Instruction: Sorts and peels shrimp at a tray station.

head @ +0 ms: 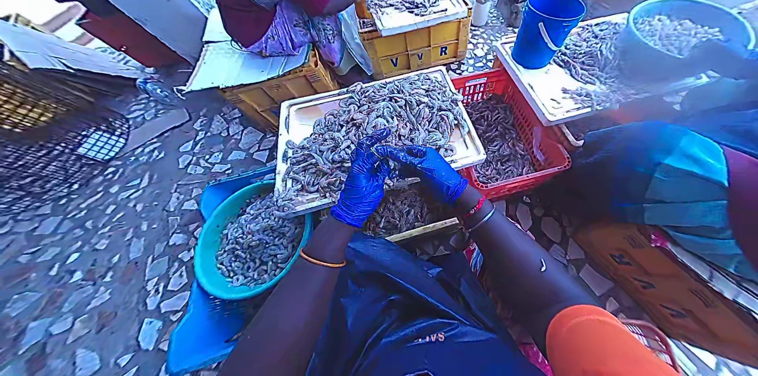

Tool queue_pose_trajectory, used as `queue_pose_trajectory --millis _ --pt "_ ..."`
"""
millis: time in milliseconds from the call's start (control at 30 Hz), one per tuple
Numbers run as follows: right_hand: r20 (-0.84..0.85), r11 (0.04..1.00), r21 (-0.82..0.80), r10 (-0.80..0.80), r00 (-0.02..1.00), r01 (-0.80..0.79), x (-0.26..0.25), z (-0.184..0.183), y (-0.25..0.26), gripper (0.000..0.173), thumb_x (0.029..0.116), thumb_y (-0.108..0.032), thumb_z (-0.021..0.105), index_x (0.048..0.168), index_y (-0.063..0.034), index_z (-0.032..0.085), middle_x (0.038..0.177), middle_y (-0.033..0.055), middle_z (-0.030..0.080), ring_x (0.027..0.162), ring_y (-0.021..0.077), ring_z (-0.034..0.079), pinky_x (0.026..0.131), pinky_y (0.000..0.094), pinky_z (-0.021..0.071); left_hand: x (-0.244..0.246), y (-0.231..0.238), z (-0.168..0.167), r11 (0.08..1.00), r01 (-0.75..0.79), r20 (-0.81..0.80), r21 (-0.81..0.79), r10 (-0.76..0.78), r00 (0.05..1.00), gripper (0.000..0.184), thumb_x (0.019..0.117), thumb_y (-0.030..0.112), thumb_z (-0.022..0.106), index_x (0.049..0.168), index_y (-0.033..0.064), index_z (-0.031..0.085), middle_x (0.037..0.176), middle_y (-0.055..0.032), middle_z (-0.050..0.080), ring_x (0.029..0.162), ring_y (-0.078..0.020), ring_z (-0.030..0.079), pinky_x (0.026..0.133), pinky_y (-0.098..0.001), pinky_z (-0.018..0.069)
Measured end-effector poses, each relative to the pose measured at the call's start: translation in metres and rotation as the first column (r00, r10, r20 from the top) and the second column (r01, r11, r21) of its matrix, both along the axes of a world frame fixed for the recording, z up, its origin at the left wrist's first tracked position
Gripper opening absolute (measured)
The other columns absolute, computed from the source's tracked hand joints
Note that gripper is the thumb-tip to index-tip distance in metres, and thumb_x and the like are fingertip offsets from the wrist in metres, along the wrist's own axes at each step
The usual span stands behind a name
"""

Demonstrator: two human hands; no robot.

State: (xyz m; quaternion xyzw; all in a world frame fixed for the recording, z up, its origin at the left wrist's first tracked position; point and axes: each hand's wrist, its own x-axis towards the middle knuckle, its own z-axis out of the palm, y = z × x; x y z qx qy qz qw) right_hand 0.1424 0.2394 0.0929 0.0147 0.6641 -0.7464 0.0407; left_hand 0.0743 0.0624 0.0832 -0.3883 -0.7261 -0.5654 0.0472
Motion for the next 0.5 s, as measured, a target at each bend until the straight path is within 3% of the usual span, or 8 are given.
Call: queue_pose_trajectory --millis 100,167,233,367,433,500 --pt "-0.018 0.991 0.123 -0.048 0.999 0.05 -0.015 0.007 -0.006 0.03 0.1063 -0.031 0.057 0.107 -0.0028 0.069 0.08 0.0033 0.066 0.067 0.0091 0.059 0.066 0.0288 0.0524 0.001 0.005 -0.001 0.999 -0.037 -0.054 -0.018 0.035 0.998 0.023 0.101 0.005 0.055 0.119 -0.0026 0.068 0.149 -0.0183 0.051 0.145 -0.0248 0.042 0.122 -0.0404 0.0313" --pt "-0.025 0.97 0.236 -0.057 0.998 0.061 -0.012 0.005 -0.009 0.036 0.1079 -0.039 0.051 0.111 -0.0056 0.067 0.078 0.005 0.064 0.064 0.012 0.056 0.061 0.0313 0.0485 0.004 0.007 -0.001 0.999 -0.038 -0.032 0.004 0.038 0.999 0.023 0.1021 0.004 0.053 0.119 -0.004 0.066 0.147 -0.0178 0.052 0.143 -0.0227 0.044 0.122 -0.0381 0.0329" --pt "-0.018 0.956 0.284 -0.078 0.997 0.08 -0.014 -0.002 -0.009 0.037 0.109 -0.038 0.049 0.116 -0.0062 0.066 0.082 0.008 0.065 0.069 0.017 0.059 0.065 0.0377 0.0514 0.005 0.006 -0.002 0.999 -0.026 0.032 0.035 0.025 0.999 0.021 0.1023 0.003 0.051 0.118 -0.0034 0.065 0.144 -0.0166 0.054 0.141 -0.0216 0.047 0.12 -0.0375 0.0367" --pt "-0.052 0.987 0.154 -0.036 0.998 0.044 -0.015 -0.004 -0.005 0.034 0.1098 -0.028 0.049 0.13 -0.0053 0.064 0.11 0.0125 0.072 0.089 0.0202 0.071 0.082 0.0396 0.0604 0.007 -0.003 -0.001 0.998 -0.042 0.124 0.038 0.036 0.992 0.024 0.102 0.001 0.052 0.122 -0.0007 0.065 0.144 -0.0147 0.055 0.135 -0.0187 0.052 0.114 -0.0347 0.0446" --pt "-0.07 0.998 0.046 0.047 0.996 -0.044 -0.012 -0.001 -0.003 0.034 0.1095 -0.027 0.05 0.13 -0.0045 0.065 0.11 0.0112 0.072 0.089 0.0166 0.07 0.083 0.0343 0.06 0.006 -0.007 0.0 0.998 -0.059 0.086 0.006 0.059 0.995 0.024 0.1007 0.001 0.055 0.122 0.0004 0.067 0.145 -0.0149 0.054 0.138 -0.0183 0.05 0.116 -0.0338 0.041" --pt "-0.064 0.997 -0.03 0.063 0.996 -0.065 -0.01 0.004 -0.006 0.03 0.106 -0.024 0.057 0.124 -0.0021 0.067 0.101 0.009 0.072 0.085 0.0129 0.068 0.081 0.0308 0.059 0.005 -0.008 0.003 0.996 -0.089 0.028 -0.021 0.089 0.996 0.025 0.0972 0.001 0.058 0.119 0.0013 0.07 0.145 -0.0174 0.053 0.141 -0.0204 0.045 0.12 -0.0346 0.0341"
